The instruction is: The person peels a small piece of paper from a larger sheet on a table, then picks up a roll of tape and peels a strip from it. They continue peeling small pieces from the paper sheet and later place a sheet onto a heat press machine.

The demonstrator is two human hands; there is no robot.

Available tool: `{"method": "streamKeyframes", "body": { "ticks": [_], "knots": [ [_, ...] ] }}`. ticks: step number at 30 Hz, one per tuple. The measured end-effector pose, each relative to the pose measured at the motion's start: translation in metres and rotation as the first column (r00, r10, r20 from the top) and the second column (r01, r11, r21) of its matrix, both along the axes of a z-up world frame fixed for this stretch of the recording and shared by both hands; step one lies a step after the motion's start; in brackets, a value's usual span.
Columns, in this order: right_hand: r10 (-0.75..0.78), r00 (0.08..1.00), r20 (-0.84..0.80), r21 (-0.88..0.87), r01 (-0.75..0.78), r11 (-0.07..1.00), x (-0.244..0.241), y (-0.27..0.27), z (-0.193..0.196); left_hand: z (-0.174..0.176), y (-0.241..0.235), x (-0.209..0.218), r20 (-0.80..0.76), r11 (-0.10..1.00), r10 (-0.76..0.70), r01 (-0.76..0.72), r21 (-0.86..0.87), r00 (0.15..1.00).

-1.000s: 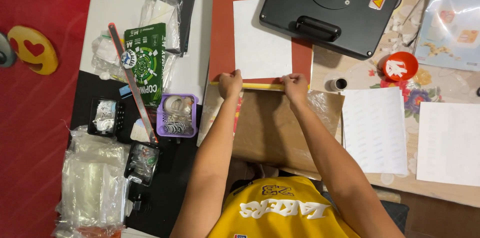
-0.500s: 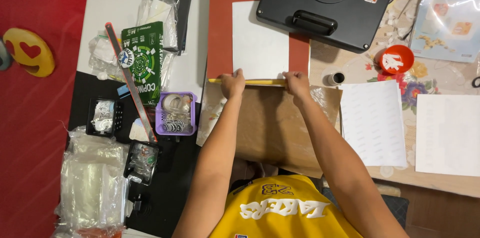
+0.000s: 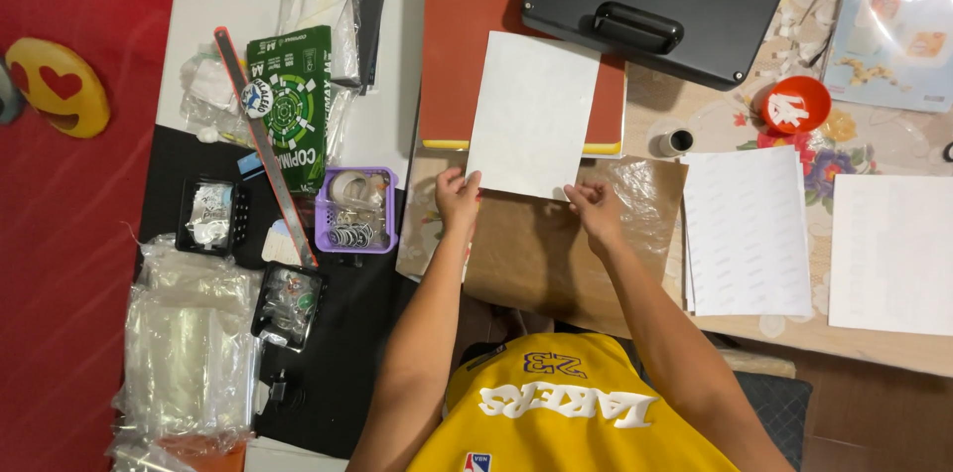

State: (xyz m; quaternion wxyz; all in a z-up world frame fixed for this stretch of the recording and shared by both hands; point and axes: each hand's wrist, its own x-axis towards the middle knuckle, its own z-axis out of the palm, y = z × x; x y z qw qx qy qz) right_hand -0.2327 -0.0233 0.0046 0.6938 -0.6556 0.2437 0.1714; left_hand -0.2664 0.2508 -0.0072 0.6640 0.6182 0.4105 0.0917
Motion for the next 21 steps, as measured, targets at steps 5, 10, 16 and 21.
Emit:
{"method": "streamKeyframes", "body": {
  "ticks": [5,10,16,21],
  "knots": [
    [0.073,0.997,-0.008,0.039,-0.073,0.997,-0.001,-0.004,0.032,0.042,0.002,-0.031,0.041,0.984,-0.126,0.130,-0.121,0.991],
    [0.216,0.975,-0.047,-0.031,-0.218,0.975,-0.021,-0.014,0.085,0.013,0.021,-0.067,0.011,0.901,-0.248,0.234,-0.365,0.969],
    [0.324,0.943,0.081,-0.094,-0.317,0.944,-0.035,-0.014,0.098,0.018,0.023,-0.051,0.042,0.914,-0.245,0.245,-0.324,0.969],
    [0.308,0.935,0.177,-0.087,-0.297,0.951,-0.064,0.004,0.183,0.076,0.026,-0.066,0.182,0.870,-0.304,0.350,-0.348,0.935]
  ]
}}
